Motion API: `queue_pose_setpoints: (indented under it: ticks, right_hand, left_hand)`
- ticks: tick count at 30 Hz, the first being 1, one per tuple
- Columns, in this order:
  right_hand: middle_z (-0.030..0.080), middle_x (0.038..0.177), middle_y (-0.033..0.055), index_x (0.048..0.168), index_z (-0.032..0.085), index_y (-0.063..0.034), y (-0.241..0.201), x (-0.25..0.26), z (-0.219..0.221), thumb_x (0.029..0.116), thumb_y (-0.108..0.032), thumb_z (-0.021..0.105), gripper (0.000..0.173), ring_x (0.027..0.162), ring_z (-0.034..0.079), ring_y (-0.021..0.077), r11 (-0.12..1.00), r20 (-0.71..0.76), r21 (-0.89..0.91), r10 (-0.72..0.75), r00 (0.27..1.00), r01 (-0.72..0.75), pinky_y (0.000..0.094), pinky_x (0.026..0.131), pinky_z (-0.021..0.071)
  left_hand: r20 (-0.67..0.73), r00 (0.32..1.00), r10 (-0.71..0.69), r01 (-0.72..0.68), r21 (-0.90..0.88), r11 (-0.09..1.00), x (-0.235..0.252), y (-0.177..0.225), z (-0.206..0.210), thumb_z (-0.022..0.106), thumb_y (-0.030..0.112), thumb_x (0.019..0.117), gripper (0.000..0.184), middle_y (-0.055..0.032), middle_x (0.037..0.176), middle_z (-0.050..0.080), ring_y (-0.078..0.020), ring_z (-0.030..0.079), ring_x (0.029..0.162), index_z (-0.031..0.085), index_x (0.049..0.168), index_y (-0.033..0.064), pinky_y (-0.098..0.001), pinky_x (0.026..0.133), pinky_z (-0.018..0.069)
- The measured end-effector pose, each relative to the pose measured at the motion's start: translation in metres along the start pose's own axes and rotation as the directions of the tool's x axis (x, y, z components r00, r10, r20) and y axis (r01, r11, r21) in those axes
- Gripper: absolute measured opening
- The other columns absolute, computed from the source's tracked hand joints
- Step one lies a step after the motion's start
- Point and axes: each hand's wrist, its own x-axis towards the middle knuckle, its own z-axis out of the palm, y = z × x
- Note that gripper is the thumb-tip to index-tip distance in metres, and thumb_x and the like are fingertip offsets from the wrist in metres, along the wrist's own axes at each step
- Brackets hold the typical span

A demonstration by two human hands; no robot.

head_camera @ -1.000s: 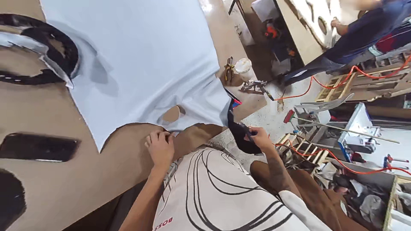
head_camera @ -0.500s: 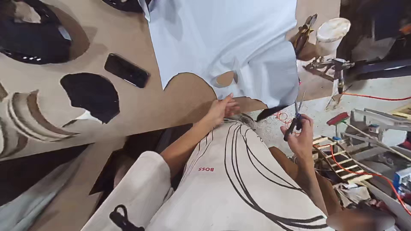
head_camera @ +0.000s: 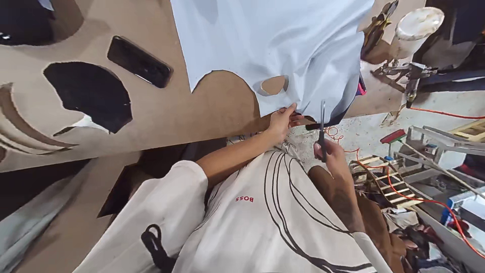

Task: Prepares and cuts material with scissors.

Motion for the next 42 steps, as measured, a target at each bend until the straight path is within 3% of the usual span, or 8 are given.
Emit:
queue_pose_setpoints:
  ticks: [6,11,14,21,25,29,33,42]
  right_hand:
    - [0.070,0.090,0.0003,0.103,0.070,-0.0103,0.025,-0.010,0.023,0.0950,-0.069,0.056,0.061,0.084,0.066,0.0113,0.938,0.452,0.246,0.113,0.885,-0.245,0.0338,0.078,0.0584]
    - [0.067,0.099,0.0018,0.115,0.064,-0.0067,0.012,0.031,0.059,0.1019,-0.056,0.054,0.051,0.089,0.064,0.0124,0.947,0.353,0.274,0.062,0.934,-0.166,0.0329,0.080,0.0567]
    - [0.065,0.084,0.0024,0.106,0.065,-0.0039,-0.002,0.044,0.067,0.1021,-0.048,0.058,0.044,0.073,0.062,0.0125,0.957,0.253,0.246,0.088,0.963,-0.152,0.0318,0.069,0.0557]
    - [0.063,0.071,0.0025,0.094,0.064,-0.0031,-0.006,0.027,0.069,0.0979,-0.040,0.069,0.037,0.058,0.060,0.0119,0.946,0.133,0.285,0.121,0.984,-0.155,0.0299,0.056,0.0537]
    - [0.060,0.078,-0.0006,0.103,0.062,-0.0046,-0.013,0.047,0.064,0.0987,-0.044,0.065,0.040,0.068,0.056,0.0086,0.971,0.131,0.205,0.096,0.987,-0.122,0.0273,0.065,0.0508]
    - [0.060,0.072,0.0030,0.097,0.063,-0.0019,-0.021,0.055,0.064,0.0986,-0.038,0.068,0.036,0.058,0.056,0.0113,0.964,0.085,0.229,0.122,0.989,-0.138,0.0283,0.054,0.0507]
    - [0.062,0.078,0.0011,0.101,0.064,-0.0036,-0.022,0.063,0.066,0.0984,-0.041,0.066,0.038,0.066,0.058,0.0104,0.983,0.072,0.154,0.091,0.993,-0.101,0.0286,0.063,0.0523]
    - [0.057,0.075,0.0012,0.110,0.063,-0.0033,-0.045,0.079,0.071,0.1016,-0.035,0.064,0.033,0.057,0.050,0.0101,0.958,0.016,0.240,0.160,0.987,-0.159,0.0264,0.051,0.0454]
  left_hand:
    - [-0.082,0.995,0.054,-0.043,0.130,0.991,-0.012,0.010,-0.015,0.058,0.036,0.1054,0.043,-0.0141,0.106,0.075,-0.0224,0.074,0.085,0.059,0.121,-0.0036,-0.0372,0.074,0.0617]
    - [-0.109,0.983,0.149,-0.115,0.269,0.956,-0.017,0.007,-0.017,0.063,0.036,0.1029,0.040,-0.0113,0.097,0.073,-0.0204,0.071,0.085,0.068,0.111,-0.0023,-0.0370,0.078,0.0612]
    - [0.027,0.991,0.132,-0.134,0.115,0.984,-0.016,0.009,-0.017,0.057,0.031,0.1065,0.044,-0.0163,0.113,0.072,-0.0250,0.072,0.103,0.056,0.130,-0.0055,-0.0417,0.094,0.0603]
    - [0.337,0.941,0.031,0.040,-0.202,0.978,-0.001,0.008,-0.024,0.033,0.029,0.1138,0.045,-0.0245,0.118,0.070,-0.0307,0.072,0.106,0.049,0.134,-0.0084,-0.0415,0.098,0.0571]
    - [0.285,0.953,0.104,-0.098,-0.036,0.995,-0.001,0.004,-0.027,0.038,0.026,0.1131,0.043,-0.0173,0.116,0.074,-0.0223,0.072,0.107,0.057,0.127,-0.0095,-0.0360,0.100,0.0558]
    - [0.287,0.939,0.189,-0.218,0.072,0.973,0.008,-0.002,-0.038,0.041,0.027,0.1125,0.043,-0.0179,0.118,0.074,-0.0248,0.072,0.110,0.059,0.125,-0.0103,-0.0397,0.103,0.0555]
    - [0.276,0.940,0.201,-0.233,0.087,0.969,0.010,-0.010,-0.042,0.043,0.026,0.1119,0.040,-0.0165,0.111,0.074,-0.0221,0.073,0.104,0.058,0.122,-0.0103,-0.0380,0.099,0.0579]
    - [0.201,0.967,0.155,-0.215,0.325,0.921,0.006,-0.008,-0.045,0.044,0.035,0.1113,0.046,-0.0090,0.101,0.076,-0.0138,0.074,0.094,0.065,0.110,-0.0048,-0.0348,0.091,0.0610]
